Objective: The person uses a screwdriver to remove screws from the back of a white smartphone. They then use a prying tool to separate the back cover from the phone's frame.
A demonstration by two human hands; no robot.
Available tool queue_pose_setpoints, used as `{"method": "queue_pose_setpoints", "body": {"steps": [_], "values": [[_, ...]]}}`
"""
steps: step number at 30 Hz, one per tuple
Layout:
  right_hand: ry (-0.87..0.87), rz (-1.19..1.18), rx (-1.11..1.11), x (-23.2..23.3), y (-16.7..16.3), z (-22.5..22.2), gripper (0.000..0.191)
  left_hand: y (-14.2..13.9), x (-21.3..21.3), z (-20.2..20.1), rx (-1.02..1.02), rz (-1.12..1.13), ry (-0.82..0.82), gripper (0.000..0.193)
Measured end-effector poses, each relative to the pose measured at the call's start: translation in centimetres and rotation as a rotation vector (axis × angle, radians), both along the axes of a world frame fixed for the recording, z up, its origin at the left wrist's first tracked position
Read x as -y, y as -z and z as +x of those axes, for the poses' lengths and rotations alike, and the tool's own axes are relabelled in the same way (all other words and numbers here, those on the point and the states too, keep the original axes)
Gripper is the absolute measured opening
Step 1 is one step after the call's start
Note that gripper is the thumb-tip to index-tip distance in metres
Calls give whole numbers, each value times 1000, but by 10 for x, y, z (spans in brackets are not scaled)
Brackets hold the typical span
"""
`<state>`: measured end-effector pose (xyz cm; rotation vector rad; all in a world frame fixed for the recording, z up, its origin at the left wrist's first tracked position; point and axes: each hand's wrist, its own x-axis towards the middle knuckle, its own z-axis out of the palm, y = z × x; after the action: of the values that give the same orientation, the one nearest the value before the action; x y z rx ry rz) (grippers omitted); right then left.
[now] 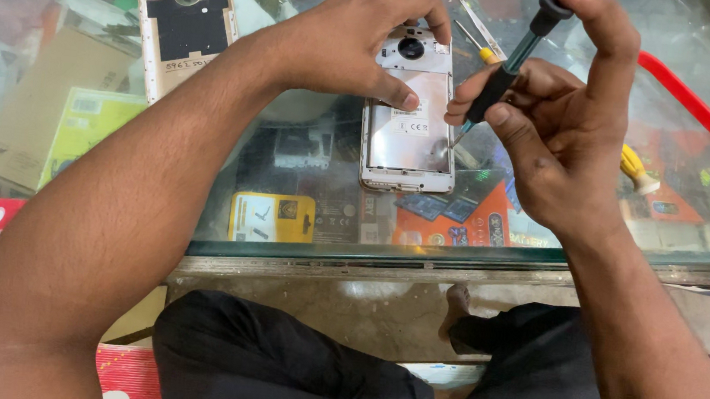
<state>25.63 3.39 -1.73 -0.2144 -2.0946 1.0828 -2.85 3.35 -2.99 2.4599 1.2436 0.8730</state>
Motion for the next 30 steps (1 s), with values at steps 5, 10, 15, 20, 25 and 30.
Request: {"method": "queue_pose_setpoints", "body": {"steps": [5,10,15,20,25,30], "values": [[-33,3,-14,0,4,1,71,2,0,2,13,-27,-25,65],[12,80,-34,4,8,-1,74,-1,0,2,4,-36,-20,66],[104,130,-58,1,13,-3,83,-2,2,1,-8,-44,-19,63],[86,67,-56,-2,17,2,75,-5,2,0,10,-11,21,64],[116,-23,-57,-2,19,4,76,-8,4,0,59,-72,50,64],[107,7,-48,-2,17,4,73,-7,4,0,46,-49,36,65]]}}
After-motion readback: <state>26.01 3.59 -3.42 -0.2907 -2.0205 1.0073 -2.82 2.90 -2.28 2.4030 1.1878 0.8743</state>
